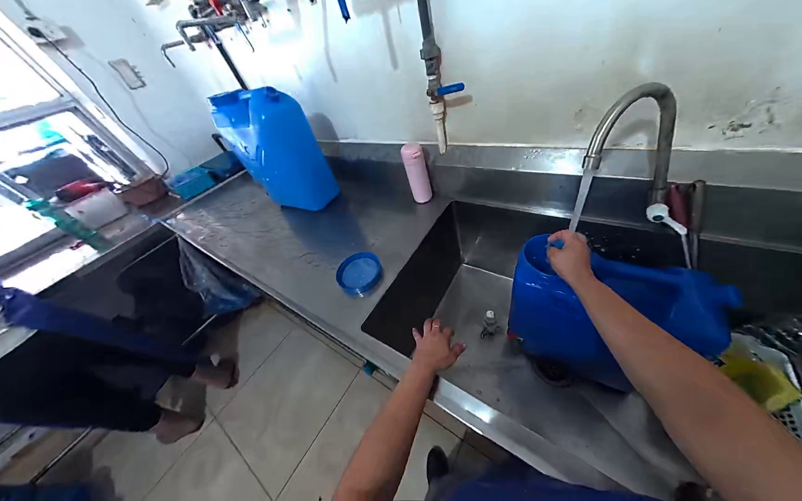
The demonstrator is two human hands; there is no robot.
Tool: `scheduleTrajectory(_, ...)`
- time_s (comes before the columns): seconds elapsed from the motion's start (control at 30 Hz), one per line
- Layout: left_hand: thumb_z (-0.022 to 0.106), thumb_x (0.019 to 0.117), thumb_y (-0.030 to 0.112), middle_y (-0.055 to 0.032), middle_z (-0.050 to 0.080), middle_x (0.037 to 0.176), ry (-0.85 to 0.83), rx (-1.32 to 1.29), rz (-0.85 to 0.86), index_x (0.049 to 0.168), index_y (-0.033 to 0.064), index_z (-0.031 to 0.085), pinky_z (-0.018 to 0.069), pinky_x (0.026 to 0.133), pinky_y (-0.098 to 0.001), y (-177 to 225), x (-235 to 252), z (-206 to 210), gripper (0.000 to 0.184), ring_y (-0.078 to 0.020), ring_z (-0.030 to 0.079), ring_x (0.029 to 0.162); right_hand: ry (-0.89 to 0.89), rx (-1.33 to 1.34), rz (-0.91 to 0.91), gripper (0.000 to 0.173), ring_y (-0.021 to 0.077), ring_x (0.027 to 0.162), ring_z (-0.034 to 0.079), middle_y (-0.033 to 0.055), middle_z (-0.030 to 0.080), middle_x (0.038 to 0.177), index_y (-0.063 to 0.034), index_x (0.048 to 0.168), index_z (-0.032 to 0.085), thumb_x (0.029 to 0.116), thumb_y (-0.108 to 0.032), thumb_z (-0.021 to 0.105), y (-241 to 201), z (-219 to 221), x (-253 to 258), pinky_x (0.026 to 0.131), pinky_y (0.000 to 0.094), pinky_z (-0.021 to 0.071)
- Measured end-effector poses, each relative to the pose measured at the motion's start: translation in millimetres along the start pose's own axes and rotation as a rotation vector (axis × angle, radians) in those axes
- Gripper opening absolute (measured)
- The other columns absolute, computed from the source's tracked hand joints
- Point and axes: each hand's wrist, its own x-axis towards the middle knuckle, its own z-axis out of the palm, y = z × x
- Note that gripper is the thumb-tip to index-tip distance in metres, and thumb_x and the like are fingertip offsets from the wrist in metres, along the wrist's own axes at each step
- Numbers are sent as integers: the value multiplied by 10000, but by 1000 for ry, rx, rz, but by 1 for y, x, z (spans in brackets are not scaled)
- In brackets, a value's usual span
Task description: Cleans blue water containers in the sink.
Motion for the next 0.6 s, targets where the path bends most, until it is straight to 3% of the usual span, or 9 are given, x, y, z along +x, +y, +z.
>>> scheduleTrajectory(0.1,645,1000,389,-223,523,1485,-97,101,-25,1344,22,633,237,1160,-698,2,0,12,503,-408,388,1457,44,29,-44,315,477,1345,483,365,489,1412,101,1276,606,981,-5,592,10,5,-4,1121,572,401)
scheduleTrajectory(0.23,579,1039,382,-208,559,1454,-114,63,-19,1375,29,608,302,1159,-634,0,1,7,488,-379,470,1405,58,20,-86,296,442,1322,513,343,504,1403,105,1245,617,961,28,578,10,11,-9,1105,524,425)
scheduleTrajectory(0.43,588,1037,369,-222,581,1423,-206,88,42,1375,24,597,326,1138,-647,1,1,6,483,-395,507,1371,106,-36,-68,288,454,1327,512,341,537,1378,104,1239,631,970,23,567,8,10,-5,1113,536,412)
scheduleTrajectory(0.6,614,1028,332,-275,576,1392,-297,23,163,1369,-10,594,397,1103,-633,-4,7,7,483,-435,533,1329,-24,-169,14,324,440,1376,483,323,524,1424,74,1315,599,1011,-13,527,-5,11,-7,1146,541,385)
